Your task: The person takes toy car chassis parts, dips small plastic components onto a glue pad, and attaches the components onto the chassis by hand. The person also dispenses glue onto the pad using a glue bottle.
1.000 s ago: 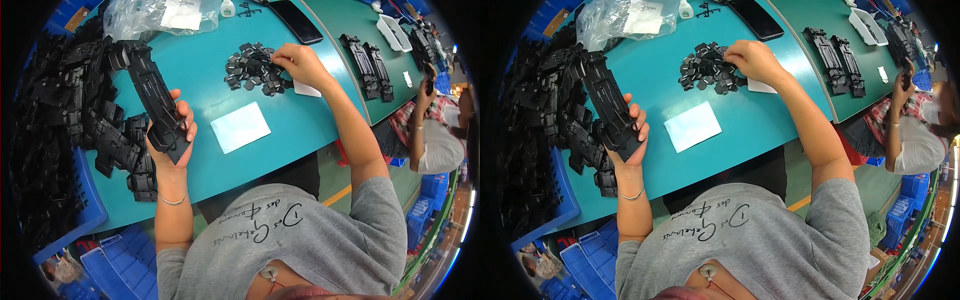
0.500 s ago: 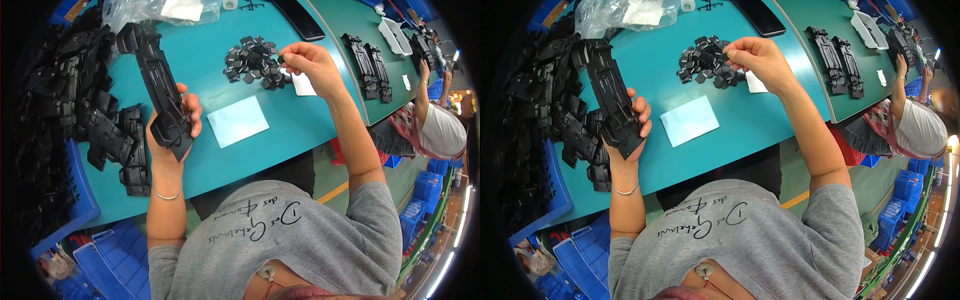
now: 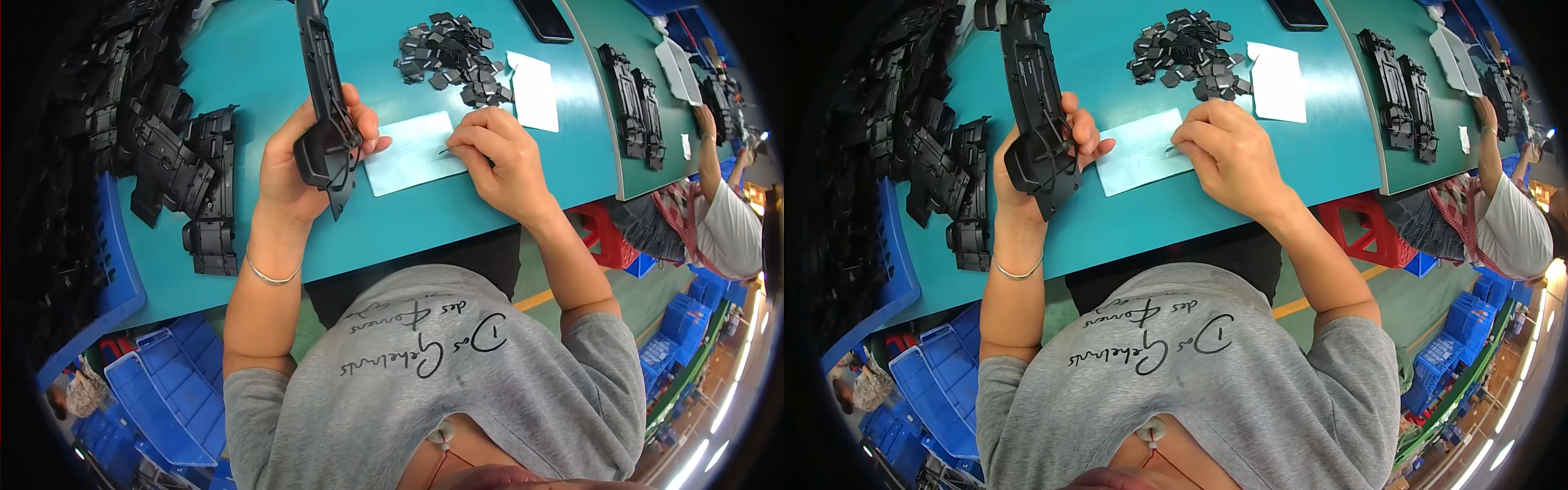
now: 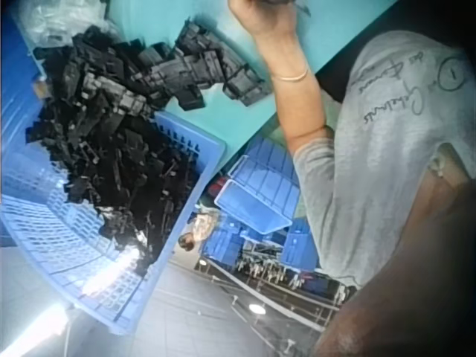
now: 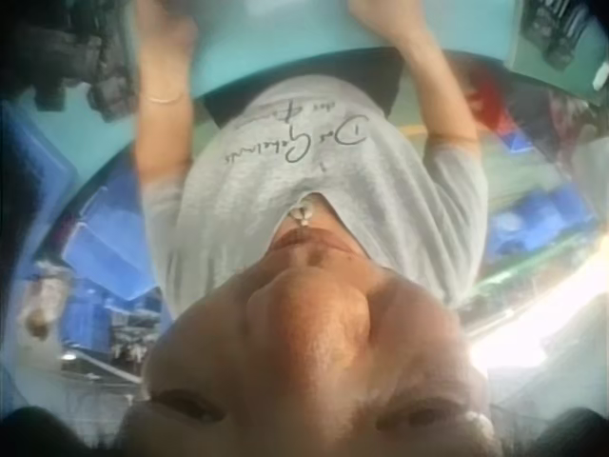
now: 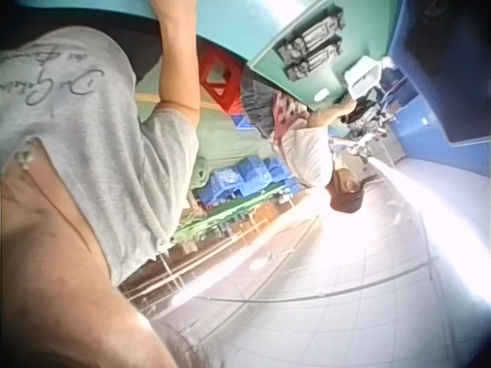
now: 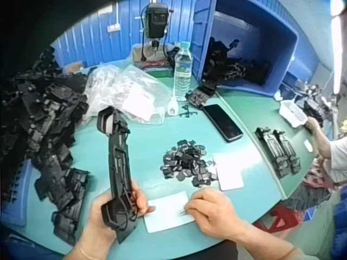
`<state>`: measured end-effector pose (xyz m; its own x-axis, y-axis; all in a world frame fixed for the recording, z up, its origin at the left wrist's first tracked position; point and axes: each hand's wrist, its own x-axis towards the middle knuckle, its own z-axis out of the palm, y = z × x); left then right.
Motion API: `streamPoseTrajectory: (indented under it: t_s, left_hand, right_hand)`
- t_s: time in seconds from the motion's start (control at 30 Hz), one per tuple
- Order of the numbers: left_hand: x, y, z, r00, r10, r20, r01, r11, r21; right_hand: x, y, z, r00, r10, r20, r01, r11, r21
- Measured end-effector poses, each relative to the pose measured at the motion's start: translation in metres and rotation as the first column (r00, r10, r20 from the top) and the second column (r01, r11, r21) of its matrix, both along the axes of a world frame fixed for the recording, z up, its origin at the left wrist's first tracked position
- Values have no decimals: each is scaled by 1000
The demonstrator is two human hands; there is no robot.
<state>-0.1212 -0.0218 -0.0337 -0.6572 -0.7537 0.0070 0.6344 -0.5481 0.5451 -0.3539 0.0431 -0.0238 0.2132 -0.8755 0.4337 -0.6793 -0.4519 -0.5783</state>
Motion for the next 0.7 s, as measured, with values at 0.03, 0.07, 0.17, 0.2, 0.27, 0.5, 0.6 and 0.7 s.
streamPoseTrajectory:
  t_s: [0.03,0.07,0.17,0.2,0.27,0.5,0.6,0.7]
  left_hand:
    - [0,0,-1,1000,-29,-8,29,999,-32]
    - [0,1,-1,1000,-29,-10,28,999,-30]
    - [-1,3,-2,999,-47,-10,46,999,-4]
    - [-1,3,0,999,-45,-11,45,999,-1]
    - [-1,3,0,999,-43,-13,43,999,3]
    - [-2,2,-1,999,-36,0,36,999,-16]
    - [-3,4,2,1000,-24,18,25,1000,-12]
    - [-6,4,3,1000,-23,17,24,1000,-18]
  right_hand:
    - [0,0,0,1000,-2,-31,1,1000,-22]
    - [1,0,0,998,-4,-61,1,999,-44]
    - [1,1,0,995,0,-101,-8,997,-72]
    - [1,1,0,995,1,-102,-9,998,-70]
    - [0,1,-1,991,0,-136,-12,996,-88]
    - [1,0,3,979,10,-201,-34,992,-120]
    - [-1,0,6,980,11,-199,-36,992,-124]
    - [-4,-1,10,931,13,-365,-91,976,-197]
